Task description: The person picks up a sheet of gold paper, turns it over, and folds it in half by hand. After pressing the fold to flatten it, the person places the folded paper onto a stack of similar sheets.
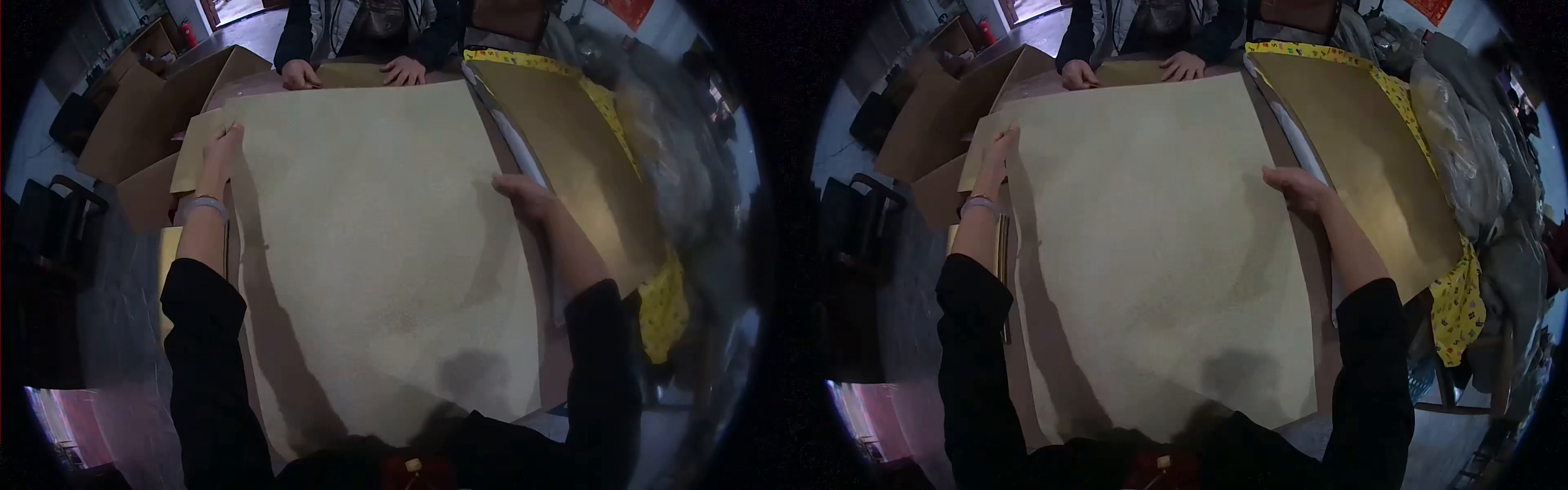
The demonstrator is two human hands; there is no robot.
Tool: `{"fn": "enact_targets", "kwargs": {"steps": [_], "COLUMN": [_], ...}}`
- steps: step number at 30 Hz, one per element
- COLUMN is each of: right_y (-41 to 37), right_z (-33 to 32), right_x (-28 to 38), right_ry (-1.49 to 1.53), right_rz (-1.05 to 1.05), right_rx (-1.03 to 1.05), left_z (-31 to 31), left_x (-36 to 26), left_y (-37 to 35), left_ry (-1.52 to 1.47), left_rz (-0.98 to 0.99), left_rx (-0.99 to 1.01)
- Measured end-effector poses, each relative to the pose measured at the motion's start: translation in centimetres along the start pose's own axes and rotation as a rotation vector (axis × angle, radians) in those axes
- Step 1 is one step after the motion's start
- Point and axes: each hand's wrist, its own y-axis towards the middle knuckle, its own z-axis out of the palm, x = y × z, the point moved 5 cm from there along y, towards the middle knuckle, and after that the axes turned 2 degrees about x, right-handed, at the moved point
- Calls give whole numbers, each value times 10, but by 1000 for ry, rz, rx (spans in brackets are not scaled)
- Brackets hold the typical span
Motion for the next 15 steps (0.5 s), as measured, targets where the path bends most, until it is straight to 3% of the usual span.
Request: {"fn": "enact_targets", "kwargs": {"steps": [2, 4, 6, 8, 11, 13, 15], "right_y": [-16, -62, -88, -122, -162, -194, -214], "right_z": [0, 12, 15, 31, 27, 32, 37], "right_x": [-17, -22, -37, -50, -87, -108, -112], "right_ry": [-16, -37, -44, -12, -205, -248, -268], "right_rz": [16, 35, 106, 51, 179, 147, 79], "right_rx": [92, 29, 20, -30, -155, -238, -285], "left_z": [8, 3, -9, -9, -15, -31, -25], "left_x": [9, 16, 40, 20, 51, 64, 56], "left_y": [-20, -49, -70, -128, -187, -244, -308], "left_ry": [61, 113, 459, 358, 219, 518, 300], "left_rz": [-6, -10, -167, -217, -290, -359, -219], "left_rx": [68, 141, 186, 198, 250, 207, 252]}}
